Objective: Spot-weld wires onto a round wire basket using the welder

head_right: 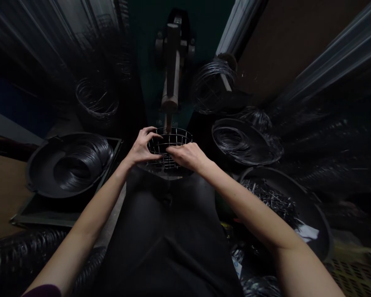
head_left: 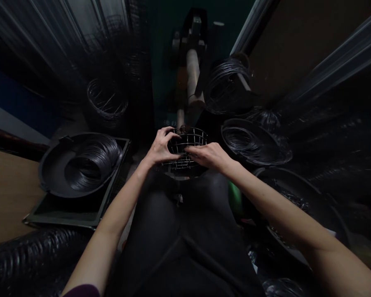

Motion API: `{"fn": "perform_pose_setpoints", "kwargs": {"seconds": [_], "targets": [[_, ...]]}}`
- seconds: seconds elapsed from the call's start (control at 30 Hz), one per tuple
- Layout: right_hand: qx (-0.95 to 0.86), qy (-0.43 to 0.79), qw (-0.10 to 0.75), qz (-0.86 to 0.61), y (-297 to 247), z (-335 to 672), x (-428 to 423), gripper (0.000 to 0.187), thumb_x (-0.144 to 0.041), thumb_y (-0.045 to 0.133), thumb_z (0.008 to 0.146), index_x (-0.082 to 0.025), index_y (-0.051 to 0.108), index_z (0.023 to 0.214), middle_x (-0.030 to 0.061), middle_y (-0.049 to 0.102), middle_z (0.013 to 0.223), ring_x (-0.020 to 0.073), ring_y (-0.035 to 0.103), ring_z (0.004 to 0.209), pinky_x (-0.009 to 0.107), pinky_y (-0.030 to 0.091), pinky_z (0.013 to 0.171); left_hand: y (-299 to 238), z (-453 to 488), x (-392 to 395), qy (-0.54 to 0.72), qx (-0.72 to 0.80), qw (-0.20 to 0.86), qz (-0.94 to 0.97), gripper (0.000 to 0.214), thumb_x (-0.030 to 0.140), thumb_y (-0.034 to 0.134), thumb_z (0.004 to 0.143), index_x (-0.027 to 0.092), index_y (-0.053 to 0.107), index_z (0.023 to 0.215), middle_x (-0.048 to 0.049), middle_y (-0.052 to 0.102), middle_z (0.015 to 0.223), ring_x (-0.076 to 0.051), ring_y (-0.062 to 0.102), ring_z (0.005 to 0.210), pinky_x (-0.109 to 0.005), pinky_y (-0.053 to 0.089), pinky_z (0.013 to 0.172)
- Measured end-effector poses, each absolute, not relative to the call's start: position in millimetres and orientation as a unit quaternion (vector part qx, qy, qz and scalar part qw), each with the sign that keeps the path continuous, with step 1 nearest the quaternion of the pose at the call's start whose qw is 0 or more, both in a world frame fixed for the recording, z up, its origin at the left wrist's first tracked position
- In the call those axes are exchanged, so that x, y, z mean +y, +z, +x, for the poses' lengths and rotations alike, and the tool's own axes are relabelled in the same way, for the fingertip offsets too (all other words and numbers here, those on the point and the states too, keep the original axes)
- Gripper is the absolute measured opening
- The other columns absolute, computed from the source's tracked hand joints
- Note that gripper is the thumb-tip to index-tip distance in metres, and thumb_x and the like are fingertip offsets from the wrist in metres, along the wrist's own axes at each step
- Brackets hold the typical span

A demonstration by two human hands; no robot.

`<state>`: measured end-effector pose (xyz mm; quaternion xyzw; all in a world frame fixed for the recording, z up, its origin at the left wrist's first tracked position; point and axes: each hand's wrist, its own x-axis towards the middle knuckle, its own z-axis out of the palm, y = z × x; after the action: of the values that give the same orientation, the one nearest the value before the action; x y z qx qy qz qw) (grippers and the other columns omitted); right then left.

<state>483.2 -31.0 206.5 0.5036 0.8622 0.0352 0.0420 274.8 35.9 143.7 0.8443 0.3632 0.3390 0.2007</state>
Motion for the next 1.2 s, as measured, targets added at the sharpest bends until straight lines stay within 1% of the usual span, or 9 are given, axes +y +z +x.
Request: {"fn": "perform_pose_setpoints", "kwargs": {"seconds": [0.3,0.5,0.67,0.77,0.87,0.97,1.07,1.13,1.2], "targets": [[0.869,0.036,0.044,0.492,211,484,-19,0.031,-0.024,0.05,0.095,-0.026,0.065,0.123,0.002,0.072,0.115,0.0198,0.071,0.087,0.027,0.039,0.057,145,275,49,0.344,0.367,0.21,0.838,0.062,0.035,0.087,0.056,0.021,0.06,0.11,-0.0113,0.049,0.131,-0.032,0.046,0.127,-0.051,0.04,0.11],[0.865,0.027,0.047,0.499,213,482,-16,0.032,-0.024,0.051,0.094,-0.027,0.066,0.122,0.0023,0.074,0.109,0.0196,0.071,0.083,0.026,0.04,0.058,143,275,54,0.345,0.363,0.215,0.839,0.065,0.036,0.088,0.055,0.021,0.058,0.11,-0.0107,0.051,0.129,-0.031,0.048,0.124,-0.048,0.042,0.107],[0.856,0.023,0.047,0.514,215,479,-19,0.033,-0.027,0.048,0.096,-0.027,0.067,0.124,0.0031,0.074,0.11,0.0208,0.07,0.085,0.027,0.041,0.06,147,274,56,0.354,0.349,0.237,0.835,0.069,0.039,0.088,0.054,0.019,0.055,0.111,-0.0075,0.059,0.114,-0.028,0.055,0.113,-0.042,0.046,0.101],[0.849,0.018,0.035,0.526,212,480,-20,0.035,-0.027,0.047,0.098,-0.027,0.064,0.128,0.0034,0.073,0.111,0.0211,0.071,0.087,0.027,0.043,0.062,151,275,57,0.362,0.363,0.261,0.818,0.074,0.036,0.088,0.053,0.02,0.053,0.116,-0.0065,0.059,0.115,-0.027,0.057,0.109,-0.04,0.048,0.097],[0.835,0.022,-0.004,0.549,205,482,-17,0.036,-0.026,0.047,0.099,-0.028,0.062,0.132,0.0035,0.073,0.112,0.0207,0.071,0.09,0.027,0.044,0.064,153,277,63,0.37,0.369,0.288,0.803,0.074,0.035,0.088,0.052,0.021,0.052,0.115,-0.0066,0.06,0.117,-0.027,0.057,0.112,-0.04,0.047,0.099],[0.82,0.033,-0.077,0.566,195,484,-11,0.034,-0.023,0.051,0.098,-0.027,0.063,0.129,0.0028,0.071,0.117,0.0193,0.069,0.095,0.026,0.046,0.067,152,279,73,0.38,0.374,0.293,0.794,0.073,0.035,0.089,0.051,0.02,0.052,0.113,-0.0077,0.06,0.116,-0.028,0.057,0.113,-0.042,0.047,0.101],[0.795,0.057,-0.152,0.584,183,487,-8,0.024,-0.023,0.055,0.096,-0.024,0.07,0.115,0.0034,0.07,0.117,0.0173,0.068,0.092,0.024,0.044,0.064,149,280,82,0.391,0.374,0.29,0.79,0.075,0.036,0.089,0.05,0.018,0.052,0.112,-0.0089,0.06,0.116,-0.028,0.057,0.112,-0.043,0.046,0.102],[0.774,0.069,-0.199,0.597,174,489,-6,0.016,-0.026,0.058,0.095,-0.022,0.072,0.102,0.0047,0.07,0.109,0.0164,0.066,0.085,0.024,0.042,0.061,146,281,86,0.403,0.363,0.29,0.788,0.078,0.037,0.09,0.048,0.018,0.052,0.113,-0.0096,0.059,0.117,-0.029,0.057,0.113,-0.043,0.046,0.103],[0.755,0.067,-0.243,0.605,168,490,-3,0.011,-0.027,0.063,0.092,-0.021,0.071,0.096,0.0049,0.067,0.098,0.0158,0.062,0.078,0.024,0.041,0.059,143,281,90,0.416,0.352,0.29,0.787,0.082,0.039,0.091,0.046,0.018,0.051,0.115,-0.0101,0.059,0.118,-0.03,0.057,0.115,-0.043,0.045,0.104]]}}
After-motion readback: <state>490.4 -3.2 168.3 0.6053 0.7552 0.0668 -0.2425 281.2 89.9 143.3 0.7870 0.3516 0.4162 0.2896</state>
